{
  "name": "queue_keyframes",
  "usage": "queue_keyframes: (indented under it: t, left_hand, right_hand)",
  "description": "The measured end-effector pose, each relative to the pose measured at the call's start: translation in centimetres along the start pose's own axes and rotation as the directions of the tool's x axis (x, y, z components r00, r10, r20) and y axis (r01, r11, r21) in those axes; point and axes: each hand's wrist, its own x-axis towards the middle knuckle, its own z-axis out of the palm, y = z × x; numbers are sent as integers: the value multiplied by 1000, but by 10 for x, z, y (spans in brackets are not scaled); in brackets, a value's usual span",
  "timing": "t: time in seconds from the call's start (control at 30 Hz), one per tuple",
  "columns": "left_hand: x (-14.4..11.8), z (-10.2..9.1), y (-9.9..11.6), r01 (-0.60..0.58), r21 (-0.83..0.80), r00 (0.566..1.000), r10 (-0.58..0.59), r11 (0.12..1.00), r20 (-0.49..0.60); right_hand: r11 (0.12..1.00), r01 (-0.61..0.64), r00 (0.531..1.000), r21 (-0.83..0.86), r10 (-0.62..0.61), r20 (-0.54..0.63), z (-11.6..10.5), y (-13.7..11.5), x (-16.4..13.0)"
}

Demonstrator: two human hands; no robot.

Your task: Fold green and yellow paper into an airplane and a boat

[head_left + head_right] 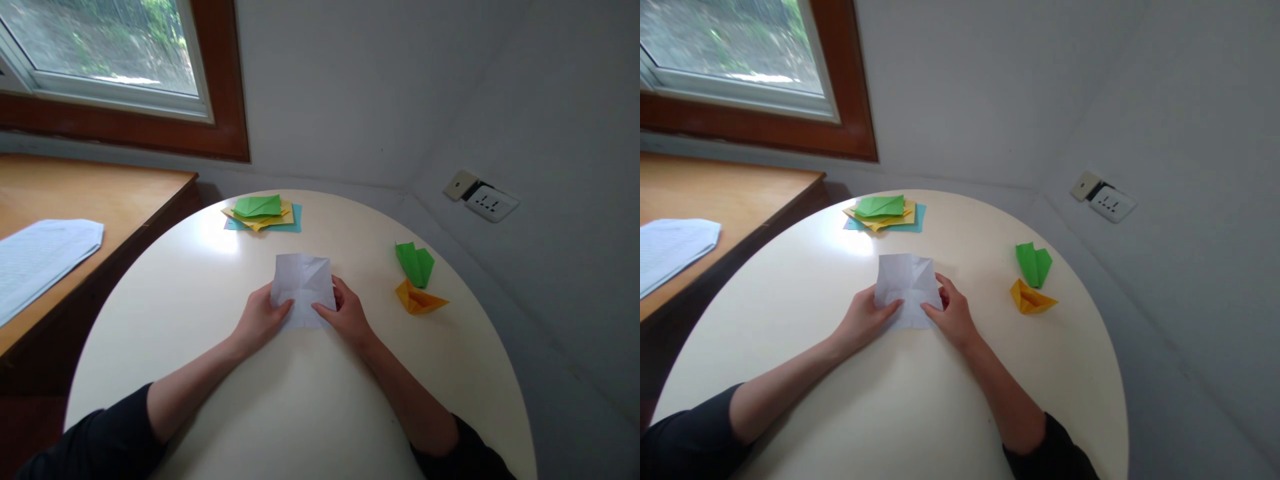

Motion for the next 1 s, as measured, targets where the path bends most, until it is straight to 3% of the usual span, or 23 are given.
queue_keyframes:
  t: [0.2, 0.47, 0.77, 1.0]
  left_hand:
    - [1, -5, 2, -100, 284, 995, 104, 954, 1]
    - [1, -4, 5, -201, 637, 978, 186, 745, 92]
    - [1, -2, 4, -219, 669, 976, 175, 711, 133]
    - [0, -2, 0, -290, 681, 948, 298, 672, 110]
  right_hand:
    - [997, 32, 998, -76, -36, -52, 1, 5, 0]
    - [947, 36, 991, -320, -74, -108, 2, -5, -3]
    - [887, -24, 994, -460, -26, -102, 1, -9, -1]
    - [781, 139, 974, -608, -220, -60, 0, -3, -2]
